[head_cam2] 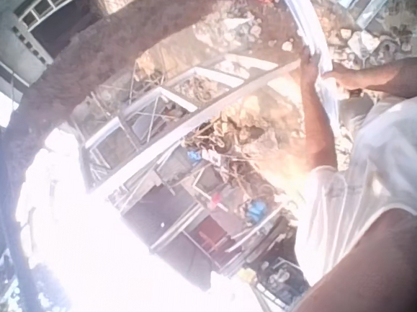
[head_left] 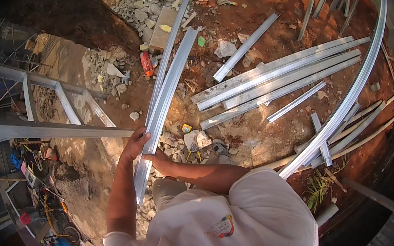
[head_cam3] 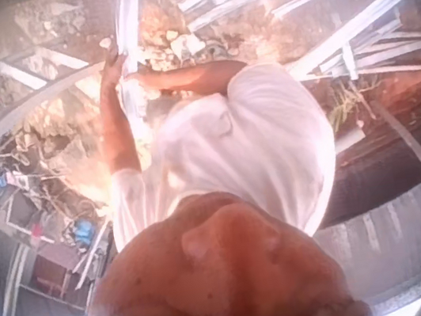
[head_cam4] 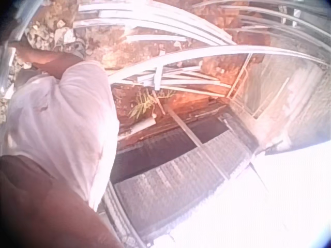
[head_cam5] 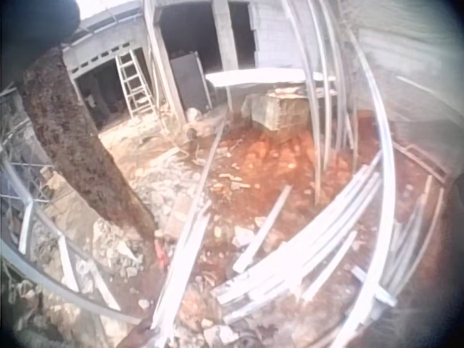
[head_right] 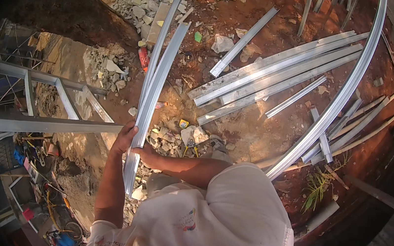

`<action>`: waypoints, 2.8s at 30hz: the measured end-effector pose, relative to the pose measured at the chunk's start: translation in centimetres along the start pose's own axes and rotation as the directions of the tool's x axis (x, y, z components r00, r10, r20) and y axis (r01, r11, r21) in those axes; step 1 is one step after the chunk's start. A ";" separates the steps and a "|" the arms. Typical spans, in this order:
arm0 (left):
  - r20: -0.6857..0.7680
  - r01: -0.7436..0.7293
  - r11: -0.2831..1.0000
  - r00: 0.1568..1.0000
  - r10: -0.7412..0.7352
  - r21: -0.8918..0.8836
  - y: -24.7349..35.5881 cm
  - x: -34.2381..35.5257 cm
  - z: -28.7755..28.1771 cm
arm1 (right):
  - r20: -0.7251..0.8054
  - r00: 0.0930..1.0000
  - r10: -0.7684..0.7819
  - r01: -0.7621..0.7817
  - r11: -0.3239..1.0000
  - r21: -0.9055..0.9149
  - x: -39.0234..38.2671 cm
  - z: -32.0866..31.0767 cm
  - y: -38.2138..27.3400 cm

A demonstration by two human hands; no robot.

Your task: The person picks up long metal profiles from a pile of debris, carries them to a work area, and measures them using a tape measure. The person then uses a utility knife to mark the metal profile at the measured length.

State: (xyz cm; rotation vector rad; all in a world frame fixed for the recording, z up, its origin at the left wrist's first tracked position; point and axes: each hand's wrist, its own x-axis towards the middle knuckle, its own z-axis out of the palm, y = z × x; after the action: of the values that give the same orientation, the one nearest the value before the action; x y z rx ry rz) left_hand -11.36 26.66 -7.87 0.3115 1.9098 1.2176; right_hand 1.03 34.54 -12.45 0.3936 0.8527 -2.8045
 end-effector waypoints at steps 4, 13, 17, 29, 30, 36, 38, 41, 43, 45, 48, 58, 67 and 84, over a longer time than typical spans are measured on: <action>-0.086 -0.128 0.991 0.988 0.132 0.045 -1.6 -1.8 -0.6 | -0.033 0.999 -0.021 0.025 0.993 0.111 -1.5 2.0 -0.2; -0.011 -0.126 0.943 0.991 0.136 0.307 -5.7 1.7 -2.1 | -0.570 0.797 -0.200 0.161 0.980 -0.118 1.6 -5.5 5.7; -0.019 -0.099 0.924 0.993 0.114 0.369 -7.2 2.0 -4.7 | -0.665 0.746 0.024 0.274 0.900 0.340 0.7 -13.0 2.4; 0.000 -0.174 0.901 0.982 0.190 0.397 -9.5 3.2 -4.7 | -0.997 0.073 -0.002 0.054 0.999 0.002 -6.8 -32.7 -1.6; -0.008 -0.163 0.904 0.984 0.181 0.394 -10.0 3.0 -4.8 | -0.997 0.034 -0.066 0.115 0.991 -0.061 -7.1 -31.8 -3.3; 0.002 -0.172 0.873 0.981 0.192 0.457 -11.3 3.8 -4.1 | -0.984 -0.083 -0.157 0.139 0.976 -0.167 -9.2 -36.6 -4.8; -0.009 -0.170 0.868 0.980 0.197 0.467 -11.9 3.8 -3.7 | -0.979 -0.118 -0.168 0.075 0.981 -0.177 -9.4 -37.5 -5.7; 0.011 -0.171 0.887 0.983 0.184 0.430 -11.1 4.6 -2.7 | -0.923 -0.249 -0.294 -0.181 0.950 -0.254 -10.5 -43.1 -2.7; 0.028 -0.176 0.888 0.983 0.182 0.426 -10.6 4.8 -2.2 | -0.926 -0.239 -0.294 -0.322 0.923 -0.210 -11.0 -45.3 -2.7; 0.001 -0.174 0.882 0.981 0.193 0.437 -10.9 4.1 -2.1 | -0.954 -0.202 -0.220 -0.472 0.876 -0.102 -10.8 -44.1 -7.0; 0.012 -0.192 0.865 0.977 0.211 0.464 -9.8 4.3 -1.8 | -0.915 -0.207 -0.346 -0.610 0.777 -0.155 -12.4 -47.8 -9.9; 0.004 -0.206 0.903 0.975 0.221 0.378 -9.8 4.4 -1.4 | -0.866 -0.086 -0.493 -0.910 0.393 -0.133 -10.1 -52.8 -15.0; -0.040 -0.264 0.903 0.955 0.294 0.338 -7.9 1.4 -1.0 | -0.917 0.332 -0.222 -0.791 0.464 -0.399 -8.9 -37.2 -5.0; -0.298 -0.198 0.861 0.882 0.365 0.468 3.8 -8.4 4.9 | -0.439 0.802 -0.405 -0.349 0.279 -0.895 1.0 -31.4 -18.5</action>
State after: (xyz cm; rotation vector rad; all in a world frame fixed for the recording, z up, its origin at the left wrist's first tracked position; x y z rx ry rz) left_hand -3.22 26.71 -1.25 0.6553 2.5463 1.0892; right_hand 1.65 67.39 -28.24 1.0219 2.4810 -1.4791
